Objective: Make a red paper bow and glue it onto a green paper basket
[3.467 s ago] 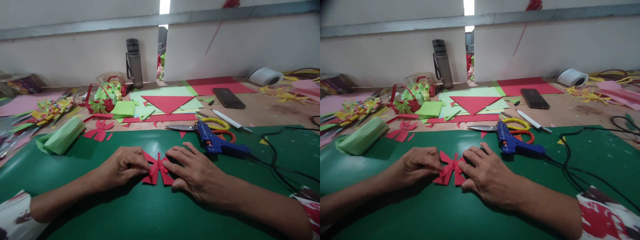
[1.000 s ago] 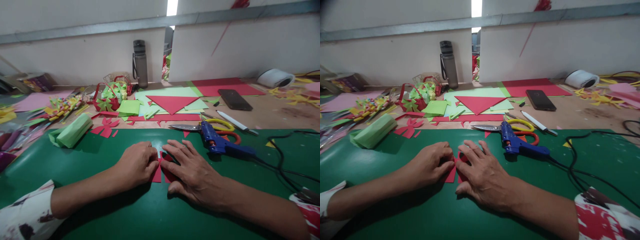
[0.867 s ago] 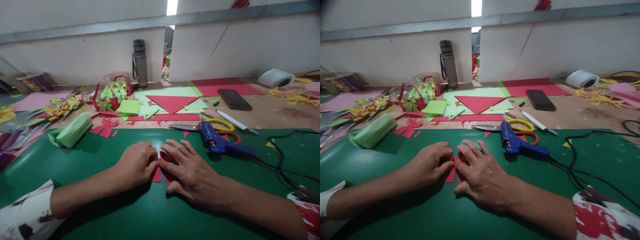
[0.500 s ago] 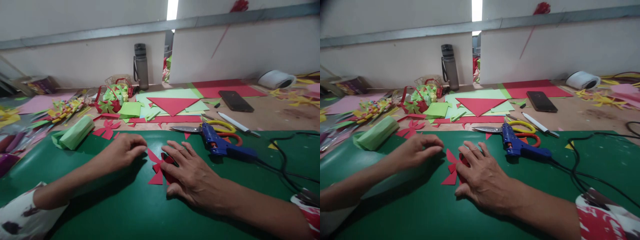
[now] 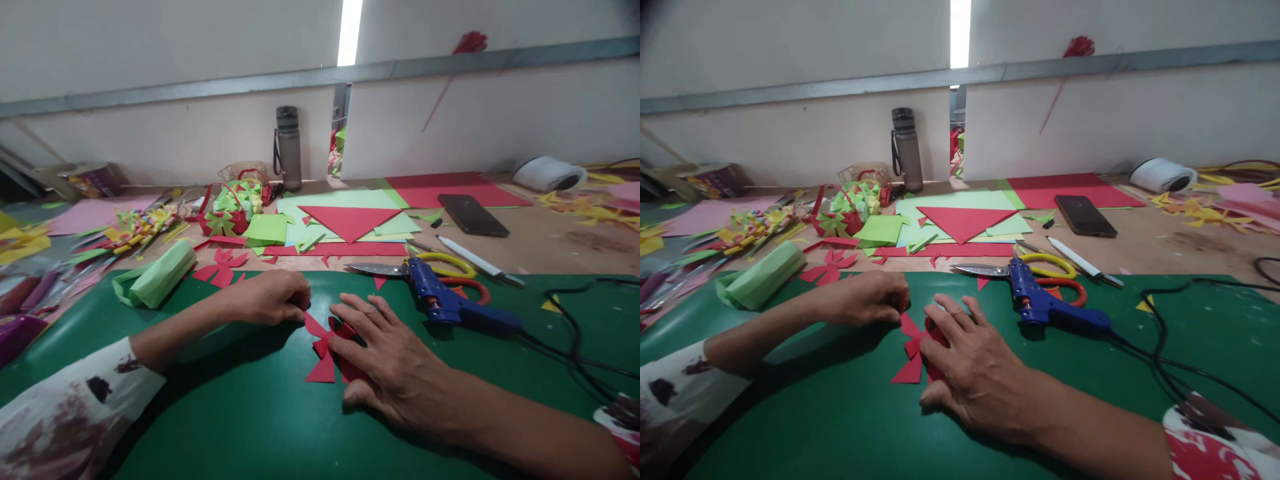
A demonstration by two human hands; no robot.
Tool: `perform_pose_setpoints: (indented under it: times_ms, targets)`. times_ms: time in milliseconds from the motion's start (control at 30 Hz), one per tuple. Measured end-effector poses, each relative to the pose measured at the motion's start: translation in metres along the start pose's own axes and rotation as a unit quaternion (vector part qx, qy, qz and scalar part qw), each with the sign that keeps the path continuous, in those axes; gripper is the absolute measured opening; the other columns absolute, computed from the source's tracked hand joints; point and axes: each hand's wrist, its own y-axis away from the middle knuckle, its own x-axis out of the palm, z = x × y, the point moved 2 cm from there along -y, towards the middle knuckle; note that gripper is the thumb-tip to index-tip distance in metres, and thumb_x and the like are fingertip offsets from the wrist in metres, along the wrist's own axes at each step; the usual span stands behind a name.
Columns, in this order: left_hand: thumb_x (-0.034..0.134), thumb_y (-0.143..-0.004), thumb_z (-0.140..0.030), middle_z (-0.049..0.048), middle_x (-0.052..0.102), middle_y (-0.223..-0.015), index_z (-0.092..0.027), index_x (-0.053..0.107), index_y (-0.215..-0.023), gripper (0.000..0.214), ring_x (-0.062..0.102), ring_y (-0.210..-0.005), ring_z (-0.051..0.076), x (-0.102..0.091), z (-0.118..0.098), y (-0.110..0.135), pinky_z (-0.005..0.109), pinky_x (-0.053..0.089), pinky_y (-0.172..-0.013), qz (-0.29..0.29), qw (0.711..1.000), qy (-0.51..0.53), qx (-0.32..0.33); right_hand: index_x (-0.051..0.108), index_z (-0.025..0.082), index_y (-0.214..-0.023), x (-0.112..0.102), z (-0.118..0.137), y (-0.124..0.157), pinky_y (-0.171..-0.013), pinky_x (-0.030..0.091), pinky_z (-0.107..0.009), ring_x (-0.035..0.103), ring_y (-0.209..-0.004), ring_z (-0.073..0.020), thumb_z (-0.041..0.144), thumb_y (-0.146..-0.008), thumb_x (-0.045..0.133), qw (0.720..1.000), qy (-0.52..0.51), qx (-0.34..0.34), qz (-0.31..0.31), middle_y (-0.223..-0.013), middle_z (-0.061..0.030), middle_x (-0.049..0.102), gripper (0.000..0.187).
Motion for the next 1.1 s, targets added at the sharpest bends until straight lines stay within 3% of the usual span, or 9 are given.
perform_pose_setpoints:
  times_ms: [100,200,367,567,633,800,967,1100]
  targets:
    - [0.061,-0.076,-0.019,0.0007,0.060,-0.078,-0.016,0.062,-0.077,0.003,0.053,-0.067,0.013,0.002,-0.006,-0.001,0.022,0.037,-0.057,0.008,0.999,0.029,-0.023,0.057,0.019,-0.124,-0.001,0.000,0.001,-0.100,0.028,-0.059,0.028,-0.134,-0.0372,0.054,-0.091,0.045,1.000,0.005,-0.006,0.001,-0.135,-0.0171,0.048,0.049]
    - [0.058,-0.080,-0.022,-0.0021,0.057,-0.068,-0.017,0.055,-0.076,0.007,0.050,-0.061,0.012,0.004,-0.006,-0.001,0.021,0.036,-0.054,0.022,0.987,0.154,-0.024,0.057,0.019,-0.123,-0.002,0.001,0.002,-0.099,0.029,-0.060,0.030,-0.133,-0.0381,0.053,-0.091,0.044,1.000,0.006,-0.010,0.000,-0.134,-0.0179,0.048,0.049]
    - [0.046,-0.089,-0.025,0.0023,0.064,-0.079,-0.015,0.054,-0.092,0.013,0.058,-0.065,0.012,0.002,-0.001,0.000,0.025,0.043,-0.064,0.052,0.932,0.358,-0.011,0.055,0.019,-0.126,-0.001,0.000,0.001,-0.100,0.027,-0.061,0.030,-0.133,-0.0385,0.054,-0.092,0.042,1.000,-0.001,-0.006,0.010,-0.136,-0.0181,0.047,0.051]
    - [0.055,-0.087,-0.028,0.0040,0.066,-0.080,-0.014,0.059,-0.096,0.017,0.057,-0.058,0.008,0.015,0.006,-0.005,0.019,0.036,-0.051,0.113,0.882,0.458,-0.007,0.055,0.019,-0.122,0.000,0.001,0.001,-0.102,0.025,-0.060,0.027,-0.135,-0.0374,0.054,-0.092,0.042,1.000,0.001,-0.006,0.008,-0.138,-0.0183,0.045,0.048]
    - [0.060,-0.085,-0.030,0.0037,0.066,-0.077,-0.014,0.060,-0.095,0.019,0.055,-0.054,0.008,0.019,0.007,-0.006,0.018,0.033,-0.048,0.130,0.868,0.479,-0.004,0.055,0.019,-0.122,0.000,0.001,0.001,-0.103,0.025,-0.061,0.027,-0.135,-0.0374,0.055,-0.091,0.043,1.000,0.002,-0.006,0.009,-0.137,-0.0186,0.047,0.049]
    - [0.065,-0.081,-0.035,0.0013,0.064,-0.067,-0.014,0.063,-0.097,0.027,0.046,-0.048,0.007,0.021,0.008,-0.011,0.019,0.029,-0.045,0.152,0.867,0.474,0.000,0.057,0.019,-0.118,-0.002,0.000,0.002,-0.104,0.024,-0.062,0.028,-0.135,-0.0370,0.055,-0.090,0.045,1.000,-0.014,0.001,0.017,-0.133,-0.0176,0.050,0.047]
    - [0.068,-0.078,-0.039,0.0010,0.062,-0.064,-0.013,0.062,-0.082,0.027,0.046,-0.048,0.007,0.021,0.004,-0.016,0.021,0.029,-0.046,0.166,0.866,0.473,0.003,0.055,0.018,-0.122,-0.002,0.001,0.003,-0.103,0.025,-0.062,0.030,-0.134,-0.0372,0.055,-0.090,0.045,1.000,-0.009,-0.001,0.008,-0.131,-0.0185,0.052,0.049]
    - [0.071,-0.076,-0.039,-0.0005,0.059,-0.063,-0.013,0.066,-0.090,0.030,0.043,-0.049,0.007,0.021,0.002,-0.017,0.021,0.026,-0.046,0.170,0.864,0.473,0.016,0.057,0.018,-0.119,0.000,0.001,0.002,-0.103,0.025,-0.063,0.029,-0.135,-0.0374,0.054,-0.091,0.044,1.000,-0.014,0.002,0.017,-0.132,-0.0186,0.052,0.048]
